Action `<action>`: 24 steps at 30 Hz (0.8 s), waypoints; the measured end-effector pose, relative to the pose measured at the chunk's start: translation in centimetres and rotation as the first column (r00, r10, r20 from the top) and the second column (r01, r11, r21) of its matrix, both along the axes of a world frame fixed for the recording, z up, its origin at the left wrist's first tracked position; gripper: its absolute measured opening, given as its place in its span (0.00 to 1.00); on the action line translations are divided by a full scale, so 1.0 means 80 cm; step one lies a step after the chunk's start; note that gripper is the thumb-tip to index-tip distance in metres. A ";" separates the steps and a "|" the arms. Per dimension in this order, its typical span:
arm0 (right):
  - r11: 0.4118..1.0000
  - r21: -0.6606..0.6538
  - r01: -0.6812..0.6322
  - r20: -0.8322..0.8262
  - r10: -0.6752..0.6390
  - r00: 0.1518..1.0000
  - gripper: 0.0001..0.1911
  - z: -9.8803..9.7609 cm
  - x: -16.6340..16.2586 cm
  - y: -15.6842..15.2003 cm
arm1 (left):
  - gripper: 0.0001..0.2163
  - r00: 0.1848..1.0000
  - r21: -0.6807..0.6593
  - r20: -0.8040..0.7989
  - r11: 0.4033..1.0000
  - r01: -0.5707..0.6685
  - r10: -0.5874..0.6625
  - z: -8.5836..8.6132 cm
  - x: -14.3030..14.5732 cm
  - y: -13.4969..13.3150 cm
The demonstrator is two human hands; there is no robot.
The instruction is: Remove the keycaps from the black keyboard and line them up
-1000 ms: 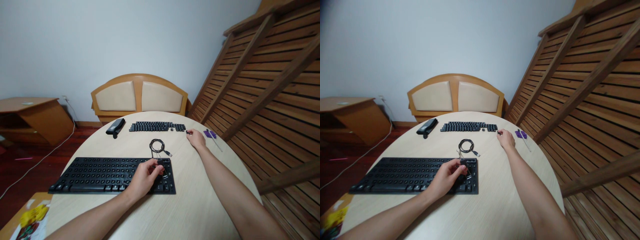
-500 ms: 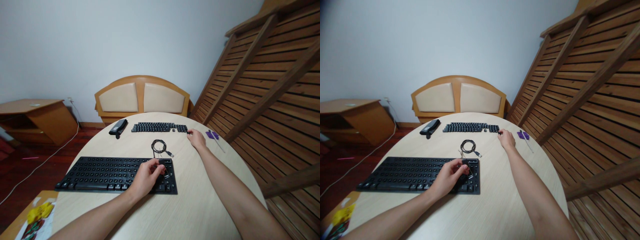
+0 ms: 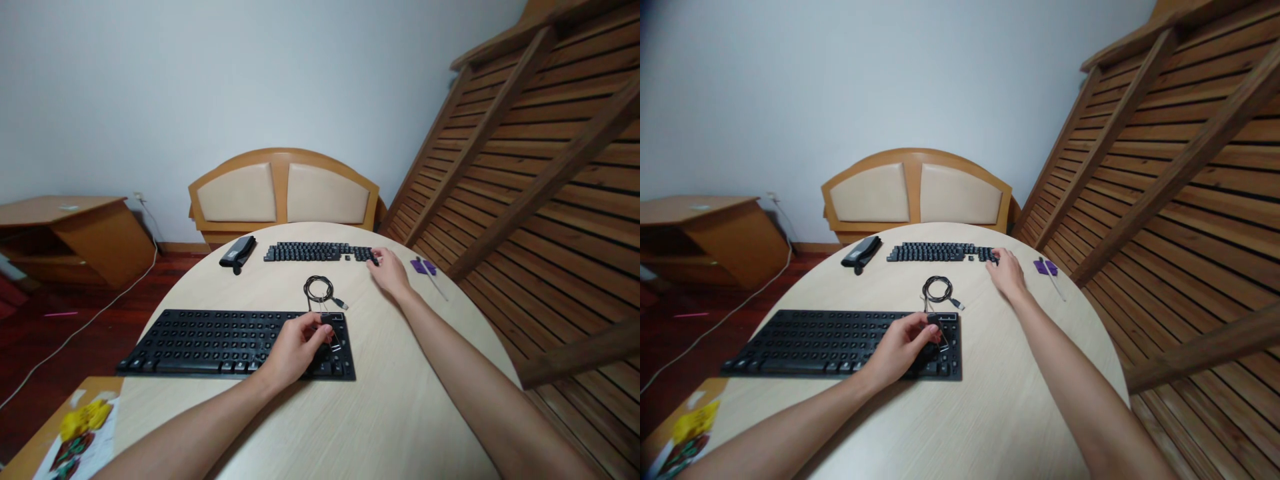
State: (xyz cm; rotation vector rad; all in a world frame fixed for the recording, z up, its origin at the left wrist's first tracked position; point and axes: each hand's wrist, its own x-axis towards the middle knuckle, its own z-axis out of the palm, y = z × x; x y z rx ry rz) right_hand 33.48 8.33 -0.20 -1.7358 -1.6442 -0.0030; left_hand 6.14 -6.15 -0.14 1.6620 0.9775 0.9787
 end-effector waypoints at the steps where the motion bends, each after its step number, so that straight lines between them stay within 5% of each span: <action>1: 0.997 -0.008 -0.071 0.012 0.071 0.997 0.15 0.008 -0.010 -0.010 | 0.13 1.000 0.006 -0.004 1.000 0.008 -0.008 0.001 0.000 0.000; 8: 0.833 -0.159 -0.530 0.032 0.540 0.841 0.11 0.052 -0.073 -0.113 | 0.11 0.996 0.028 -0.028 0.996 0.083 -0.082 0.010 -0.004 -0.003; 13: 0.722 -0.201 -0.662 -0.047 0.668 0.743 0.11 0.051 -0.087 -0.168 | 0.12 0.987 0.122 -0.110 0.984 0.128 -0.115 0.019 -0.007 -0.004; 17: 0.568 -0.212 -0.796 -0.048 0.807 0.589 0.11 0.039 -0.083 -0.185 | 0.13 0.988 0.132 -0.132 0.986 0.098 -0.080 0.024 -0.017 0.005; 20: 0.494 -0.215 -0.843 -0.039 0.858 0.513 0.18 0.034 -0.084 -0.188 | 0.13 0.988 0.157 -0.150 0.986 0.049 -0.025 0.026 -0.030 0.017; 24: 0.465 -0.284 -0.838 0.037 0.879 0.475 0.32 0.027 -0.091 -0.187 | 0.14 0.987 0.176 -0.137 0.983 -0.057 0.081 0.025 -0.045 0.032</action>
